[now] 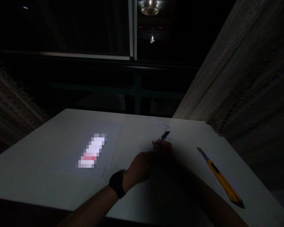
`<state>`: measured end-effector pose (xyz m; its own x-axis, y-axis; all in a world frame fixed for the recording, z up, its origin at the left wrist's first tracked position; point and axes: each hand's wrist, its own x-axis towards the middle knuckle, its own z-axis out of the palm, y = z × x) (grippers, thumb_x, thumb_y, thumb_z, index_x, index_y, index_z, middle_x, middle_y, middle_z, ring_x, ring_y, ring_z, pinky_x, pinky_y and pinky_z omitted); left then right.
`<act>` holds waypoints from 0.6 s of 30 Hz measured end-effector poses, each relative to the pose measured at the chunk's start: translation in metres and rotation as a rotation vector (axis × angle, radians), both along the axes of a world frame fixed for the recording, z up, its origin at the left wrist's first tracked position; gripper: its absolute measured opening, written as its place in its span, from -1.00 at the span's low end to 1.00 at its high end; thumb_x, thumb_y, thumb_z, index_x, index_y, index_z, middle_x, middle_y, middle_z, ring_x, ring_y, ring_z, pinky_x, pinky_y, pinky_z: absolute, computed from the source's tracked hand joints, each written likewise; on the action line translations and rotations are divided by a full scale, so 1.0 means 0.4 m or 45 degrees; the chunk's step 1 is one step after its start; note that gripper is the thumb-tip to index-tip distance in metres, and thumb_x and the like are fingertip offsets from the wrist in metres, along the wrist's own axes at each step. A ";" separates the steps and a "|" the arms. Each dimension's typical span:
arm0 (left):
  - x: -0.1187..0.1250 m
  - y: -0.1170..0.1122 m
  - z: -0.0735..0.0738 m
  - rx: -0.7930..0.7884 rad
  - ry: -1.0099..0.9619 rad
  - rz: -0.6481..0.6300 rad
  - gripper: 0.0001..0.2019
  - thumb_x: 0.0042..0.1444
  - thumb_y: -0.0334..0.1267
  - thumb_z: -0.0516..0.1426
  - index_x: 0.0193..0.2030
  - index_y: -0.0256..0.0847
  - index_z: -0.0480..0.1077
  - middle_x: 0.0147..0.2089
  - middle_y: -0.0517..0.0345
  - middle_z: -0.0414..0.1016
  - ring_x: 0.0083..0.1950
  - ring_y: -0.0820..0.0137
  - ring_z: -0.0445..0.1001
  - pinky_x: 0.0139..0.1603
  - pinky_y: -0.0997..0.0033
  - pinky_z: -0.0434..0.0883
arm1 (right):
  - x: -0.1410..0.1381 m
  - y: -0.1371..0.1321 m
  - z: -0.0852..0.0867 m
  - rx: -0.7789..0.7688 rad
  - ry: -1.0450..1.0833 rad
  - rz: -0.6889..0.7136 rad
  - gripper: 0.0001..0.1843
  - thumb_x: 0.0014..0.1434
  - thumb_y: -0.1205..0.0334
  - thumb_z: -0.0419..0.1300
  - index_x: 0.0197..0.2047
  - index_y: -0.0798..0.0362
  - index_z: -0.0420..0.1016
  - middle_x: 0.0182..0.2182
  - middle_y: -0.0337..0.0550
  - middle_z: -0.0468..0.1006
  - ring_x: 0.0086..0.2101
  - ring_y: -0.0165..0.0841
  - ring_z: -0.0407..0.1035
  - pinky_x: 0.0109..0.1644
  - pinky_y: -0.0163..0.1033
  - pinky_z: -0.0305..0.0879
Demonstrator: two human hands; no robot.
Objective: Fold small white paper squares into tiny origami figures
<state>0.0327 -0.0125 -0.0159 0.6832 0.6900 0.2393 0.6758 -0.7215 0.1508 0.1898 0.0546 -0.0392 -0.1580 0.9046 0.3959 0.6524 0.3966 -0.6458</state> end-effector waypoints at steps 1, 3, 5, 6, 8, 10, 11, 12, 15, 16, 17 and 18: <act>0.000 0.000 0.001 -0.001 0.000 -0.005 -0.71 0.00 -0.47 -0.01 -0.09 -0.30 0.26 -0.10 -0.06 0.38 -0.09 0.26 0.35 -0.09 0.22 0.34 | 0.000 0.000 0.001 0.003 -0.002 0.001 -0.68 0.12 0.11 0.03 -0.57 0.06 0.37 -0.61 -0.15 0.47 -0.58 -0.42 0.34 -0.48 -0.36 0.19; 0.001 -0.001 0.003 0.000 -0.003 -0.019 -0.72 0.01 -0.47 -0.02 -0.10 -0.30 0.27 -0.12 -0.06 0.39 -0.11 0.27 0.35 -0.09 0.23 0.34 | -0.002 0.000 0.003 0.007 -0.008 0.002 -0.68 0.11 0.10 0.03 -0.58 0.06 0.37 -0.61 -0.15 0.47 -0.58 -0.41 0.34 -0.47 -0.35 0.20; 0.002 0.000 0.004 0.005 -0.003 -0.025 -0.73 0.01 -0.46 -0.02 -0.10 -0.31 0.27 -0.12 -0.07 0.39 -0.12 0.27 0.35 -0.08 0.22 0.34 | -0.004 0.002 0.004 0.015 -0.007 -0.007 -0.68 0.11 0.09 0.03 -0.58 0.06 0.35 -0.62 -0.16 0.46 -0.57 -0.40 0.35 -0.46 -0.35 0.21; 0.002 0.000 0.004 0.010 -0.001 -0.024 -0.72 0.01 -0.46 -0.02 -0.10 -0.31 0.27 -0.12 -0.08 0.39 -0.12 0.27 0.35 -0.09 0.22 0.34 | -0.005 0.003 0.005 0.020 -0.007 -0.010 -0.67 0.11 0.09 0.03 -0.58 0.06 0.35 -0.62 -0.17 0.46 -0.57 -0.41 0.35 -0.46 -0.35 0.21; 0.003 0.000 0.003 0.021 0.007 -0.016 -0.72 0.01 -0.46 -0.03 -0.10 -0.32 0.27 -0.12 -0.09 0.38 -0.11 0.25 0.35 -0.10 0.21 0.34 | -0.006 0.004 0.005 0.033 -0.014 -0.017 -0.67 0.12 0.09 0.03 -0.58 0.06 0.34 -0.63 -0.18 0.45 -0.57 -0.41 0.34 -0.45 -0.36 0.21; 0.005 0.001 0.001 0.027 0.014 -0.011 -0.73 0.01 -0.47 -0.03 -0.11 -0.33 0.27 -0.13 -0.10 0.38 -0.13 0.25 0.36 -0.13 0.20 0.35 | -0.006 0.004 0.006 0.032 -0.033 -0.007 -0.68 0.12 0.10 0.03 -0.58 0.06 0.33 -0.62 -0.18 0.45 -0.57 -0.41 0.35 -0.45 -0.36 0.21; 0.005 0.001 0.000 0.028 0.015 -0.011 -0.73 0.01 -0.47 -0.04 -0.11 -0.34 0.27 -0.14 -0.11 0.38 -0.14 0.25 0.36 -0.13 0.20 0.36 | -0.006 0.005 0.006 0.030 -0.041 -0.004 -0.69 0.12 0.10 0.03 -0.58 0.06 0.33 -0.62 -0.17 0.45 -0.57 -0.41 0.35 -0.46 -0.36 0.21; 0.005 0.001 0.000 0.028 0.014 -0.013 -0.73 0.01 -0.47 -0.04 -0.11 -0.34 0.27 -0.14 -0.11 0.38 -0.14 0.25 0.36 -0.14 0.20 0.36 | -0.006 0.005 0.005 0.028 -0.045 -0.006 -0.69 0.12 0.10 0.02 -0.58 0.06 0.33 -0.62 -0.17 0.45 -0.57 -0.40 0.35 -0.46 -0.36 0.21; 0.004 0.002 -0.001 0.021 0.014 -0.020 -0.72 0.01 -0.47 -0.03 -0.11 -0.33 0.27 -0.14 -0.11 0.38 -0.12 0.24 0.36 -0.12 0.19 0.35 | -0.004 0.006 0.003 0.036 -0.055 -0.007 -0.67 0.12 0.10 0.02 -0.59 0.06 0.34 -0.63 -0.17 0.44 -0.56 -0.40 0.35 -0.46 -0.36 0.20; 0.003 0.002 -0.001 0.019 0.013 -0.020 -0.72 0.01 -0.47 -0.03 -0.11 -0.32 0.27 -0.13 -0.11 0.37 -0.11 0.24 0.36 -0.11 0.19 0.35 | -0.004 0.006 0.002 0.044 -0.063 0.000 -0.67 0.12 0.10 0.01 -0.59 0.06 0.34 -0.63 -0.18 0.44 -0.57 -0.41 0.35 -0.47 -0.36 0.19; 0.002 0.002 -0.001 0.016 0.010 -0.023 -0.72 0.01 -0.47 -0.03 -0.11 -0.31 0.27 -0.12 -0.11 0.37 -0.10 0.24 0.36 -0.10 0.18 0.35 | -0.004 0.007 0.000 0.049 -0.070 0.005 -0.67 0.13 0.10 0.01 -0.59 0.07 0.34 -0.63 -0.18 0.44 -0.57 -0.41 0.34 -0.47 -0.36 0.19; 0.002 0.002 0.000 0.013 0.004 -0.026 -0.72 0.01 -0.47 -0.03 -0.10 -0.30 0.27 -0.11 -0.11 0.37 -0.09 0.24 0.36 -0.10 0.18 0.35 | -0.004 0.008 -0.001 0.054 -0.074 0.008 -0.67 0.13 0.11 0.01 -0.58 0.07 0.34 -0.63 -0.18 0.44 -0.58 -0.42 0.34 -0.47 -0.36 0.19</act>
<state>0.0334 -0.0118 -0.0160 0.6978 0.6733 0.2443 0.6614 -0.7367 0.1411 0.1884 0.0577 -0.0397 -0.1879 0.8859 0.4240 0.6857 0.4274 -0.5892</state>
